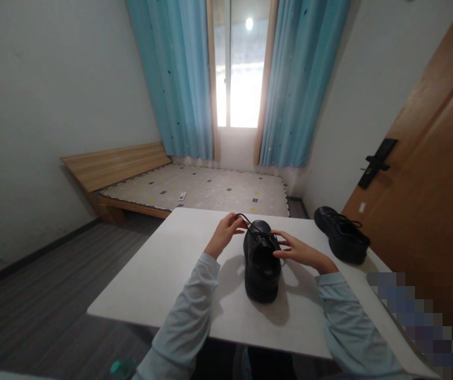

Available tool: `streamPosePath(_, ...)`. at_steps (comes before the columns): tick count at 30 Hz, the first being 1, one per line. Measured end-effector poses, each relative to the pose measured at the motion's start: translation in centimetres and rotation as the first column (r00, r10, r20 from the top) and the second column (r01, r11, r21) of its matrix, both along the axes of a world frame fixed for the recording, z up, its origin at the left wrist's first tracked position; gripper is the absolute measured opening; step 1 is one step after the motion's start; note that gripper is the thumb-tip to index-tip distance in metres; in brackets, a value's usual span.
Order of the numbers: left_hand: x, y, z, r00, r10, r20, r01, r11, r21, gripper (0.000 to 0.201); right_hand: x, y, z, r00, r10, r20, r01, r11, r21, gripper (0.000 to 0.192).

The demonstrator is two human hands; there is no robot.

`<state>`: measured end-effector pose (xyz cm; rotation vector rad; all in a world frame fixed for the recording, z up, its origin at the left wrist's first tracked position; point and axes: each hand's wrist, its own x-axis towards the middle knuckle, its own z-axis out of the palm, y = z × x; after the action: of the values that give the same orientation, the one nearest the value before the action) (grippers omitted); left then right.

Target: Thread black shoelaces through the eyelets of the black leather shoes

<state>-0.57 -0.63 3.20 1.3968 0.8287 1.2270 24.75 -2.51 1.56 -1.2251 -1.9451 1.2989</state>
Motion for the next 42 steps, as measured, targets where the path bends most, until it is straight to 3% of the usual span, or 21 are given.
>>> streamPosePath(18, 0.2, 0.0, -0.3, 0.998, 0.023, 0.050, -0.022, 0.999, -0.032, 0.035, -0.2, -0.1, 0.1, 1.000, 0.006, -0.028, -0.006, 1.000, 0.000, 0.079)
streamPosePath(27, -0.4, 0.4, 0.0, 0.972, 0.227, 0.068, -0.228, 0.973, 0.019, 0.027, 0.0, -0.2, 0.1, 1.000, -0.001, -0.003, 0.001, 1.000, 0.000, 0.080)
streamPosePath(35, -0.5, -0.8, 0.5, 0.996, -0.067, 0.057, 0.058, 0.988, 0.143, 0.026, -0.2, -0.2, 0.5, 1.000, 0.019, -0.008, -0.018, 0.997, 0.078, 0.082)
streamPosePath(42, -0.4, -1.0, 0.5, 0.961, -0.162, -0.223, 0.203, 0.964, 0.175, 0.058, 0.0, 0.0, 0.2, 1.000, -0.020, 0.023, 0.015, 0.979, 0.203, 0.064)
